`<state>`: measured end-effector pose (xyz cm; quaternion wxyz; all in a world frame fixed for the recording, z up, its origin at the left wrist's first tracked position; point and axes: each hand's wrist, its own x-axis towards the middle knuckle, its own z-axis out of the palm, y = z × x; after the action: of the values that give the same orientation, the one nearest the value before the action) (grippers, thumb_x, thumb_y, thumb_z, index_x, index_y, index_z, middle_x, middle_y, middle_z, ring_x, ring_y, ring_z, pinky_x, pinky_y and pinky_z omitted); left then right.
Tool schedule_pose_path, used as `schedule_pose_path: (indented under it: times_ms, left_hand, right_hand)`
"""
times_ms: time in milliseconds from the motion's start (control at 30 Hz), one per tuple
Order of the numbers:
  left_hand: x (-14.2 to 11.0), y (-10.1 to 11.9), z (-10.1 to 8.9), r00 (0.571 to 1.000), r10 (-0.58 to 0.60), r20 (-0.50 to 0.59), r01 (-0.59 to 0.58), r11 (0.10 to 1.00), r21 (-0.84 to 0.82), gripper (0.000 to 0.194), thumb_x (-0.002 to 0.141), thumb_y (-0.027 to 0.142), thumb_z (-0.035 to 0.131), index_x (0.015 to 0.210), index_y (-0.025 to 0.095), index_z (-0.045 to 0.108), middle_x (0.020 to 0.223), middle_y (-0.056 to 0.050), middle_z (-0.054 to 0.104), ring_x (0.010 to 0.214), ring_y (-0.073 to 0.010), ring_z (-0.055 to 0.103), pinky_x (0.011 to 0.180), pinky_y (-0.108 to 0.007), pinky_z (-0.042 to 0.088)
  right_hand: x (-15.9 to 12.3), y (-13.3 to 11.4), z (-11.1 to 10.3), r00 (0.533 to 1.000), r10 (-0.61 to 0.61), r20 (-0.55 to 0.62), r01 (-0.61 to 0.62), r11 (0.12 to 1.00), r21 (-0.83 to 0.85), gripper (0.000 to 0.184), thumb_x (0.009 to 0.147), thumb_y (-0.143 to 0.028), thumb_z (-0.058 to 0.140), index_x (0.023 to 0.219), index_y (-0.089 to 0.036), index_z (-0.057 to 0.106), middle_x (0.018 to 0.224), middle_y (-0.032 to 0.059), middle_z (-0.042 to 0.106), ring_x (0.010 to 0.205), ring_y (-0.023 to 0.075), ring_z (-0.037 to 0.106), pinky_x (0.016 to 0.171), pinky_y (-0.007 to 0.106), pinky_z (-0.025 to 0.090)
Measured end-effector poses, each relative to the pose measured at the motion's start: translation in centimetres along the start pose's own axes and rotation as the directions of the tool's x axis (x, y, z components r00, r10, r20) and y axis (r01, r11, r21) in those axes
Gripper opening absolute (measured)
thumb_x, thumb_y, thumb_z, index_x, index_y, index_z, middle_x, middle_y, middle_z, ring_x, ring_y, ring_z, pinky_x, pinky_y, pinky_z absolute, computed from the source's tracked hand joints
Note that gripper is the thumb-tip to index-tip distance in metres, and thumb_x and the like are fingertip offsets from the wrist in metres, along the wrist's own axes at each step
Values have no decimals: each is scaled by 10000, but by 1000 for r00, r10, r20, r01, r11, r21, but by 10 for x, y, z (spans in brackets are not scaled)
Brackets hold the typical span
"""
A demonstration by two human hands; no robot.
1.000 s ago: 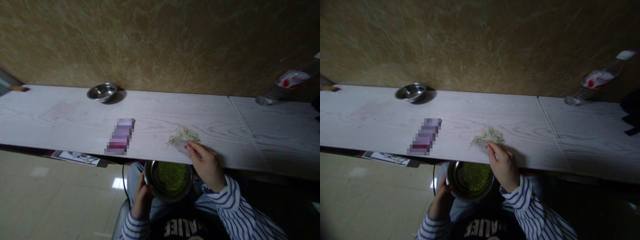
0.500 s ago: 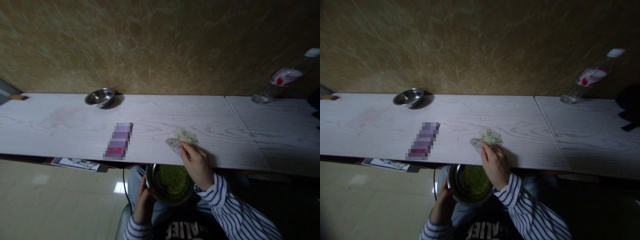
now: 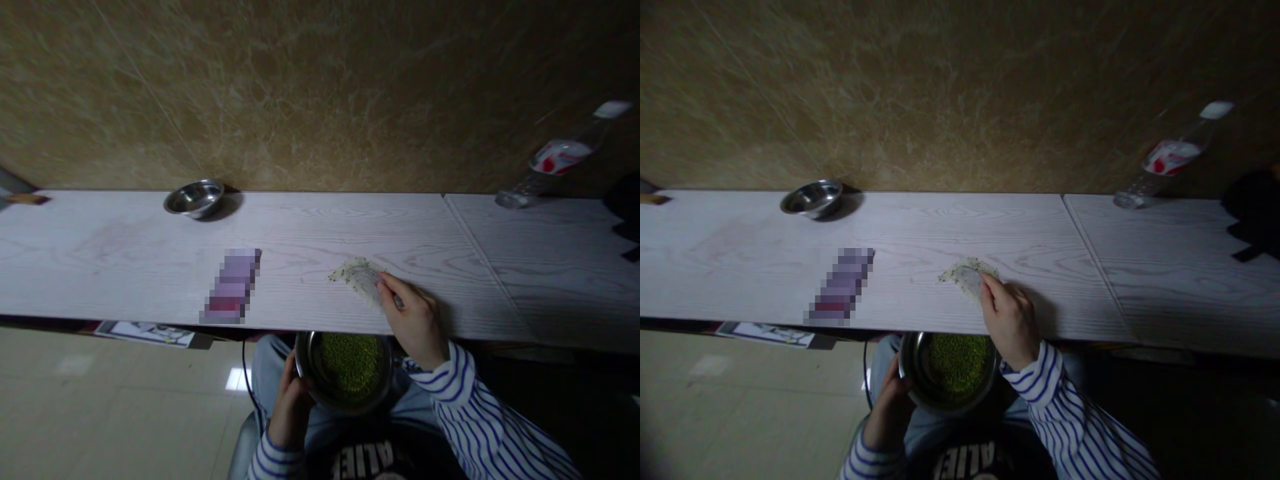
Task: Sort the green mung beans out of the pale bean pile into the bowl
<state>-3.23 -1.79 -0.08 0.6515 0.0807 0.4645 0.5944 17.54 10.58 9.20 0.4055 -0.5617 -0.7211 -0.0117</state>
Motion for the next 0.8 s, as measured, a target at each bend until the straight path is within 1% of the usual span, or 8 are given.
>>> schedule_pose_path:
  times_ms: [67,133,267,333,433,533,633,800]
  left_hand:
    - [-1,-1,1,1000,-16,-9,16,1000,-5,615,674,250,752,1283,292,684,1101,-70,772,1102,-354,670,894,-436,540]
    - [-1,-1,1,1000,-19,-4,19,1000,-9,589,675,253,759,1260,294,694,1120,-74,770,1121,-357,661,899,-448,540]
    - [-3,0,1,1000,-17,-10,16,1000,-20,547,682,237,759,1227,270,711,1146,-85,764,1140,-370,650,901,-464,545]
    - [-4,1,0,999,-28,-27,27,999,-24,556,688,224,750,1240,272,702,1149,-81,763,1124,-369,657,904,-473,542]
    - [-3,1,-3,999,-31,-33,30,999,-36,630,684,217,752,1305,283,666,1142,-76,766,1097,-355,671,909,-464,538]
    - [-2,0,-5,1000,-13,-21,13,999,-40,673,676,219,753,1339,263,647,1165,-92,762,1093,-351,675,887,-438,546]
    - [-2,1,-7,1000,-1,-23,0,999,-40,664,678,223,752,1333,253,647,1169,-102,760,1105,-358,670,873,-435,552]
    - [-2,3,-8,999,-3,-39,1,999,-45,603,660,223,755,1258,261,680,1113,-80,770,1045,-350,686,844,-430,559]
  right_hand:
    - [1,4,-4,1000,18,-18,-18,1000,-9,271,961,-234,566,1099,-152,785,968,127,819,792,252,788,765,354,638]
    - [2,8,-7,999,33,-27,-33,999,-25,273,957,-246,569,1090,-152,789,966,132,818,786,261,789,757,363,641]
    - [8,14,-6,998,61,-17,-62,997,-55,292,955,-261,554,1093,-159,791,955,134,819,785,272,789,742,375,641]
    - [13,15,-4,997,73,1,-73,995,-71,292,950,-261,552,1102,-182,788,955,115,822,796,264,789,749,370,640]
    - [22,16,2,996,83,36,-79,992,-94,286,936,-250,559,1108,-206,783,957,89,826,808,245,788,756,347,636]
    - [29,15,7,992,93,86,-85,992,-98,284,929,-246,568,1110,-196,781,965,97,825,817,247,789,747,339,630]
    - [32,12,12,985,105,133,-95,993,-76,282,929,-239,572,1115,-195,778,1001,107,821,849,261,789,761,355,628]
    - [32,5,16,978,99,184,-98,995,-17,276,935,-218,578,1128,-189,773,1044,120,813,899,263,783,824,381,624]
